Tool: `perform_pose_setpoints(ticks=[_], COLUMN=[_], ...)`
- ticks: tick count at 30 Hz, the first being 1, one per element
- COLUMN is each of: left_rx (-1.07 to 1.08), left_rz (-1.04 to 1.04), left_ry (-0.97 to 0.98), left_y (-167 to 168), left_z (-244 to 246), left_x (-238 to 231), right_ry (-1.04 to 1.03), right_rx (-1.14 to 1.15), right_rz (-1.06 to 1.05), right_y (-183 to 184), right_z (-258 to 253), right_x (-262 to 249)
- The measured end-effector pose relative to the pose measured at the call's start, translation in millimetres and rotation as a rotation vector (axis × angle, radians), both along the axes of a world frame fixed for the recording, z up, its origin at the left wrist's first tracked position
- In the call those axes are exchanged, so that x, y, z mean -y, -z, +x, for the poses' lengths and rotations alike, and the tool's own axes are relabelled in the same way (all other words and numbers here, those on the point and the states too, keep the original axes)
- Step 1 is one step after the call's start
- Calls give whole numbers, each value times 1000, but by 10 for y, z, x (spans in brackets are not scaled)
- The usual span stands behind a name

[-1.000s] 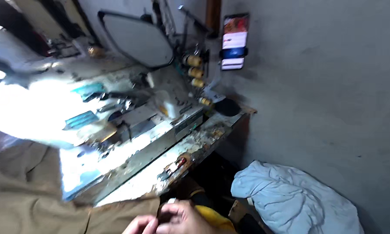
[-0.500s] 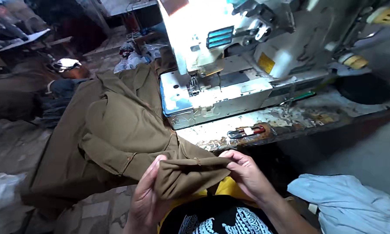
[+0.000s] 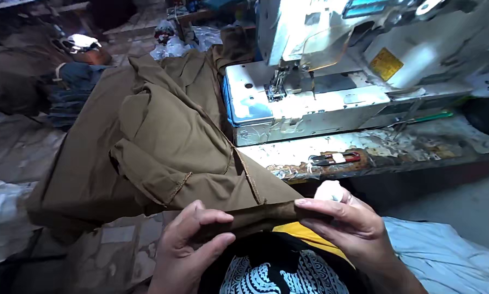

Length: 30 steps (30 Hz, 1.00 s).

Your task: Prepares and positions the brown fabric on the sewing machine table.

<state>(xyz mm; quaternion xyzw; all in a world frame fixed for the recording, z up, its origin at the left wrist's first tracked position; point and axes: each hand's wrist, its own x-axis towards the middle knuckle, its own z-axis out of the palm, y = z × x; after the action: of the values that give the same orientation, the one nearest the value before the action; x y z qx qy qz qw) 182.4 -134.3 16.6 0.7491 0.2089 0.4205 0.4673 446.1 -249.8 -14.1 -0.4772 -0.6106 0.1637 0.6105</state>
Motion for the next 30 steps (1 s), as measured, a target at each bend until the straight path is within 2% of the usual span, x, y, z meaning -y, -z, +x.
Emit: perform_pose_setpoints(ticks=[4,8,9,10,12,13,14,15,17,19,21,23,25,27,30], left_rx=[37,-25,-52,-24,173,198,147,41,-253,-476,-604,-696,-743,-693,-624], left_rz=[218,441,380,209,-358,-488,-453,-308,125,442,563,606,615,603,684], left_ry=[-182,-370,-369,-323,-155,-98,-83,-104,-174,-166,-75,-56,-38,-33,-61], left_y=[11,114,150,142,-109,-297,-482,-648,-850,-840,-731,-667,-682,-701,-622], left_z=[56,109,151,232,501,636,754,872,1144,1501,1861,2112,2216,2219,2189], left_x=[147,84,45,21,-43,-126,-252,-431,-920,-1470,-1916,-2124,-2091,-2009,-2047], right_ry=[251,321,314,294,223,151,50,-58,-210,-237,-223,-203,-161,-120,-92], right_rx=[254,352,345,319,172,28,-166,-391,-766,-965,-976,-880,-733,-614,-582], right_rz=[111,166,150,128,70,16,-53,-127,-253,-341,-366,-321,-251,-213,-183], right_y=[13,19,31,47,47,15,-33,-81,-147,-163,-149,-108,-68,-45,-5], right_z=[-108,-90,-74,-55,-12,12,48,93,174,233,305,361,399,407,368], right_x=[61,113,106,87,-2,-62,-138,-236,-473,-719,-953,-1120,-1220,-1250,-1234])
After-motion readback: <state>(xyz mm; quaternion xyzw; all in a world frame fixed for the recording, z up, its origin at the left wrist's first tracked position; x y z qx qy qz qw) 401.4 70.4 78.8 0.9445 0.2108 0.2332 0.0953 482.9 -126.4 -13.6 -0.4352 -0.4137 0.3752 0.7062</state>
